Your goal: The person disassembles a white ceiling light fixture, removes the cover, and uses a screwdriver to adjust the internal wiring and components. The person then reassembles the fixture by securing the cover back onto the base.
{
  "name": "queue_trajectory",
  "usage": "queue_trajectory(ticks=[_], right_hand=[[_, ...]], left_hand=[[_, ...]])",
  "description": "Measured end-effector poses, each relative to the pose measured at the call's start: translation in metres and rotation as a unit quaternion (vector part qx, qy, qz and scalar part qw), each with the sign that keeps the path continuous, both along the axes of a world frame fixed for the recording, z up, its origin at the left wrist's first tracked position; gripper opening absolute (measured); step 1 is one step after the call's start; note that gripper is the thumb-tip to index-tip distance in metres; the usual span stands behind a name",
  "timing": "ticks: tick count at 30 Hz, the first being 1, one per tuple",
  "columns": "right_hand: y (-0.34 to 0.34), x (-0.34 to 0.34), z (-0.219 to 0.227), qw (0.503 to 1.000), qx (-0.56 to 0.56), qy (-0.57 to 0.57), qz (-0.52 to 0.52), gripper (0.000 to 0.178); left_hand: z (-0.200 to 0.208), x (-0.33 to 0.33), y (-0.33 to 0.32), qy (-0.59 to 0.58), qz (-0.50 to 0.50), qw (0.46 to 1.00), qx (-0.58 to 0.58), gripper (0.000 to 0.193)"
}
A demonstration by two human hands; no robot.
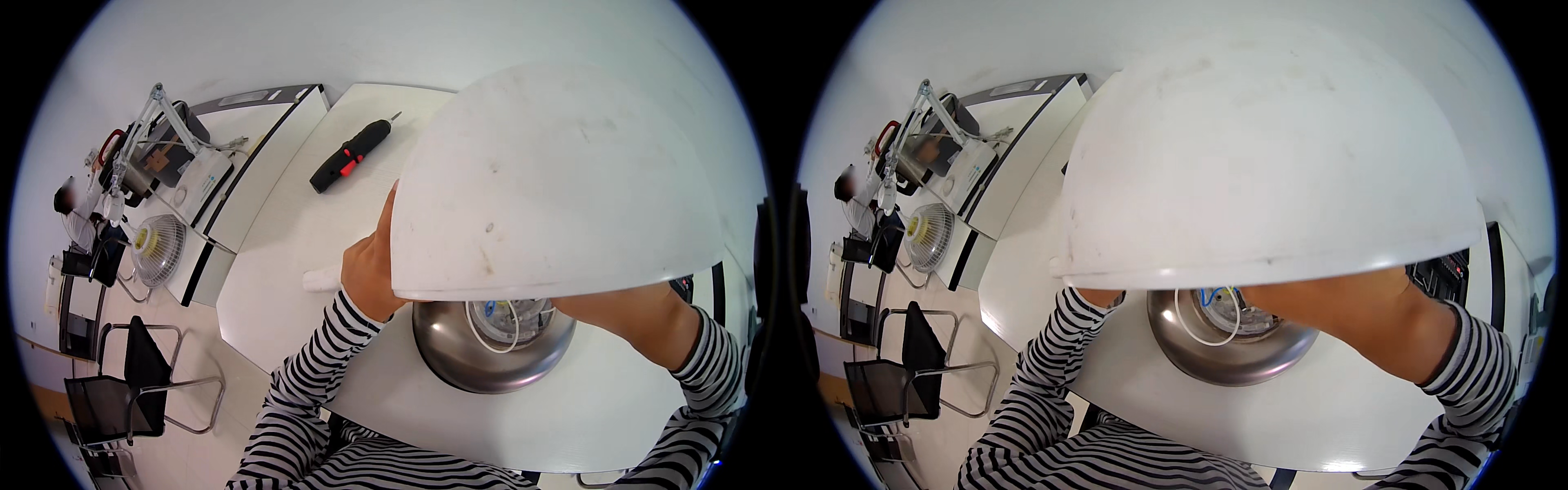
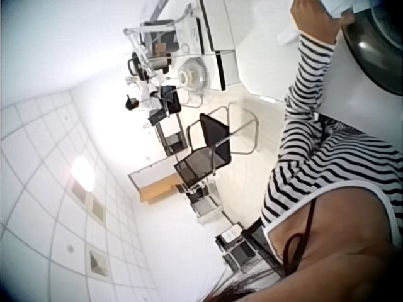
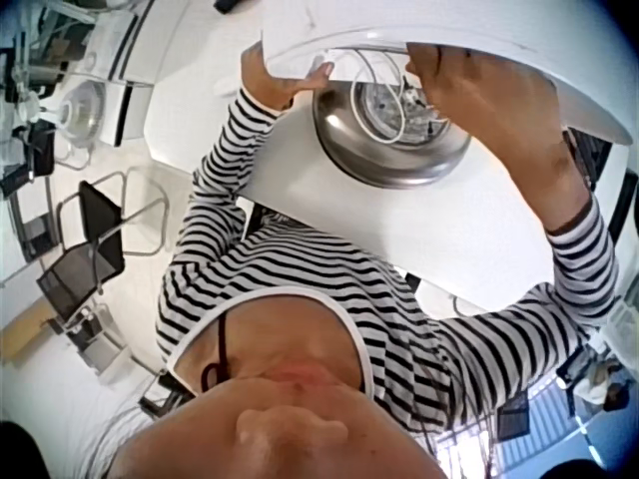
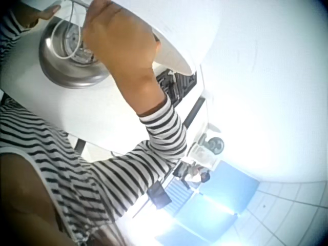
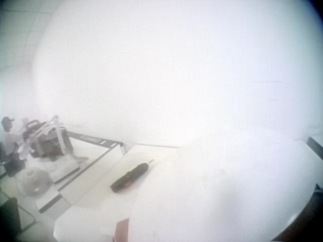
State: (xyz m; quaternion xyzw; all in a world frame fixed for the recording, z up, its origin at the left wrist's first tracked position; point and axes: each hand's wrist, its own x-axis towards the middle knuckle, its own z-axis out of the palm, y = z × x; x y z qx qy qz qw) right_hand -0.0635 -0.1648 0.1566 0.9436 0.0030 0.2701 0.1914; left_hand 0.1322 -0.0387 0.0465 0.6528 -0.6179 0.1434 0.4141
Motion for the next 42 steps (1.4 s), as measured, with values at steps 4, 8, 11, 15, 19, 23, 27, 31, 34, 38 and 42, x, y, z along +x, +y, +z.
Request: queue_trajectory(ticks=[4,8,11,15,19,23,27,31,34,38,42], right_hand=[[-0.005,0.000,0.007,1.000,-0.001,0.018,0.012,0.014],[-0.004,0.001,0.018,0.993,0.091,0.064,0.032,0.016],[-0.006,0.002,0.027,0.952,0.269,0.146,0.000,0.017],[-0.012,0.006,0.030,0.843,0.476,0.237,-0.087,0.018],[-0.009,0.004,0.029,0.865,0.439,0.228,-0.088,0.020],[0.001,-0.010,0.013,0.989,0.035,0.135,-0.050,0.021],[0.010,-0.009,0.012,0.981,-0.181,0.065,0.000,0.025],[0.013,-0.005,0.015,0.990,-0.111,0.084,-0.013,0.024],[0.014,0.000,0.023,0.990,-0.121,0.076,-0.017,0.020],[0.004,-0.010,0.028,0.987,0.093,0.126,0.033,0.023],[-0.006,-0.001,0.041,0.866,0.429,0.248,-0.066,0.023]], left_hand=[[0.004,-0.003,-0.004,-0.018,0.003,1.000,-0.024,0.068],[0.003,-0.005,0.001,0.029,0.003,0.999,-0.023,0.066],[-0.001,-0.003,0.000,0.012,-0.004,1.000,-0.027,0.066],[-0.004,-0.004,-0.001,-0.007,0.005,1.000,0.000,0.067],[-0.003,-0.001,0.000,0.002,-0.010,1.000,0.007,0.079],[0.000,-0.001,-0.001,0.017,-0.025,0.999,-0.013,0.091],[-0.001,-0.004,-0.003,0.018,-0.014,0.999,-0.026,0.093],[-0.006,0.000,-0.003,-0.046,-0.006,0.998,-0.030,0.093],[-0.005,0.002,0.001,-0.074,0.011,0.997,-0.012,0.095],[-0.010,0.004,0.000,-0.037,-0.002,0.999,0.010,0.100],[-0.012,0.003,-0.002,-0.021,0.000,1.000,0.006,0.103]])
